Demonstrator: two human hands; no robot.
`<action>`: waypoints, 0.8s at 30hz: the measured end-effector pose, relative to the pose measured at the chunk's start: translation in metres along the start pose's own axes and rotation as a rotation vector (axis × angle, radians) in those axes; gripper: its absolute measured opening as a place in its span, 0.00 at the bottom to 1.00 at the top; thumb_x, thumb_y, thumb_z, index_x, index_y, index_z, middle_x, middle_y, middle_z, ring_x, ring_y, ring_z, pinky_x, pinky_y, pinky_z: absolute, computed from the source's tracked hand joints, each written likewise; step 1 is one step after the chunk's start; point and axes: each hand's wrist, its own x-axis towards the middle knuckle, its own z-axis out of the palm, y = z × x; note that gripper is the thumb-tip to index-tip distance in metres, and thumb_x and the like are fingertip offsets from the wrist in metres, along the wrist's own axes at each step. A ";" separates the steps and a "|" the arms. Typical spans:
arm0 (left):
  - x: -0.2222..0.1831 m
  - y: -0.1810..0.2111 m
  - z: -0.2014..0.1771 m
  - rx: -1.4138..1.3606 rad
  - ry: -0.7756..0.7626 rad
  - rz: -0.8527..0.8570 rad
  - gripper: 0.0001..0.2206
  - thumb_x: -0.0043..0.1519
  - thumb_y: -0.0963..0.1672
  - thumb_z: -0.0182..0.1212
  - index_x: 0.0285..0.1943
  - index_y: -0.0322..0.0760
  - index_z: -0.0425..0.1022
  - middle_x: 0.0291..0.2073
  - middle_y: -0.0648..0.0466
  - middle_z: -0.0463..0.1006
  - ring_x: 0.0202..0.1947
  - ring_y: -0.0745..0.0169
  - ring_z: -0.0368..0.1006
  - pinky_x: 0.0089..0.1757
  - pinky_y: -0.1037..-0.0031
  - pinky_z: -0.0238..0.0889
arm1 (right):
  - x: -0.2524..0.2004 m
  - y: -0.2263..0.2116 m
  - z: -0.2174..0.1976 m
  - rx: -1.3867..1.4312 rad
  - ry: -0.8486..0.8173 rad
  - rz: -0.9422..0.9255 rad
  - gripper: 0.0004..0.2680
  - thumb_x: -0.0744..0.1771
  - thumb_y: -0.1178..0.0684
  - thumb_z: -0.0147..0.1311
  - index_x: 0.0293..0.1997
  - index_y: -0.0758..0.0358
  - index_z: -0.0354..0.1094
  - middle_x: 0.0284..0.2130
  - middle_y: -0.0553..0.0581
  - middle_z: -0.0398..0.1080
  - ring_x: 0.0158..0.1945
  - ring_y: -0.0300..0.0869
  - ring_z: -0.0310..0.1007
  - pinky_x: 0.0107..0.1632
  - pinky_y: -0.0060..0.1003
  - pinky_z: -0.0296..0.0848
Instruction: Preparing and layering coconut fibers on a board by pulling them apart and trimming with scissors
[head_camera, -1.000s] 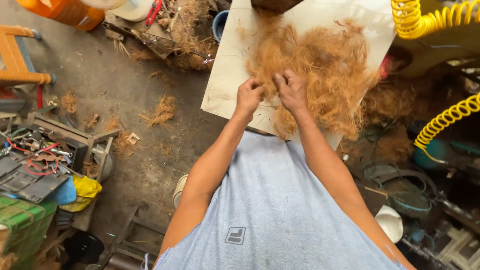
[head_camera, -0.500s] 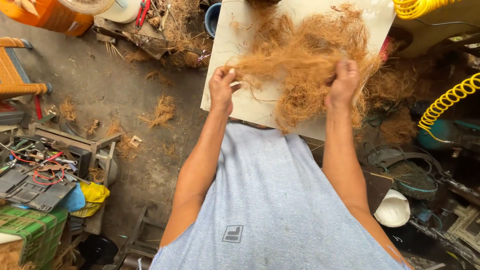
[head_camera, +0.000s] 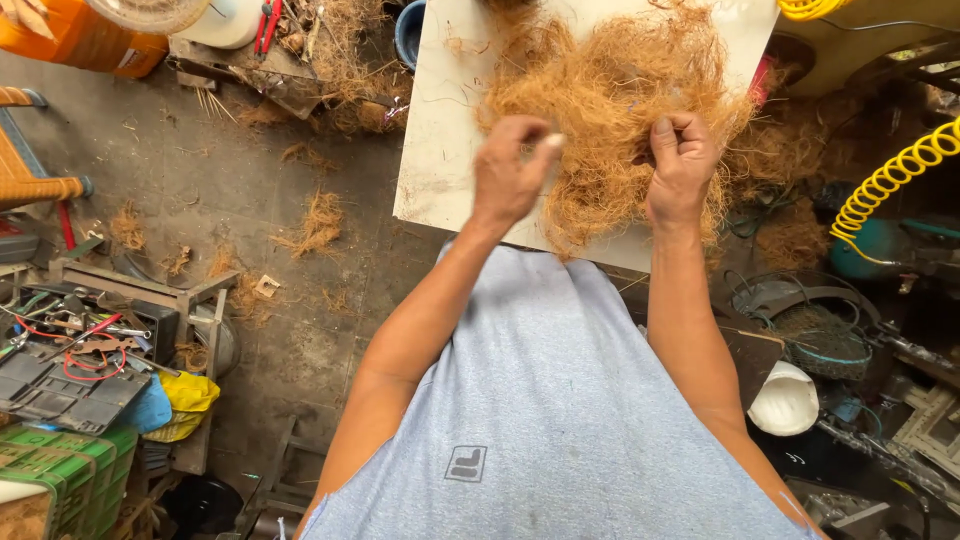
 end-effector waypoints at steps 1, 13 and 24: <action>-0.001 0.015 0.007 -0.173 -0.130 -0.073 0.08 0.64 0.49 0.65 0.44 0.45 0.79 0.32 0.60 0.79 0.36 0.66 0.78 0.42 0.75 0.72 | -0.003 0.001 0.001 0.005 -0.015 -0.003 0.06 0.75 0.54 0.50 0.43 0.62 0.68 0.31 0.62 0.73 0.33 0.42 0.76 0.38 0.33 0.79; 0.002 0.042 0.026 -0.215 -0.172 -0.215 0.08 0.61 0.46 0.61 0.34 0.45 0.67 0.27 0.62 0.67 0.28 0.71 0.62 0.32 0.76 0.58 | -0.003 -0.096 0.017 -0.503 -0.146 -0.425 0.03 0.70 0.67 0.49 0.45 0.73 0.68 0.47 0.69 0.69 0.52 0.54 0.70 0.55 0.45 0.77; -0.003 0.048 0.034 -0.069 -0.166 0.050 0.06 0.65 0.46 0.57 0.41 0.42 0.68 0.31 0.57 0.75 0.26 0.67 0.69 0.31 0.72 0.66 | 0.008 -0.088 0.011 -0.793 -0.312 -0.406 0.03 0.70 0.63 0.55 0.42 0.72 0.72 0.49 0.69 0.69 0.55 0.58 0.70 0.57 0.51 0.74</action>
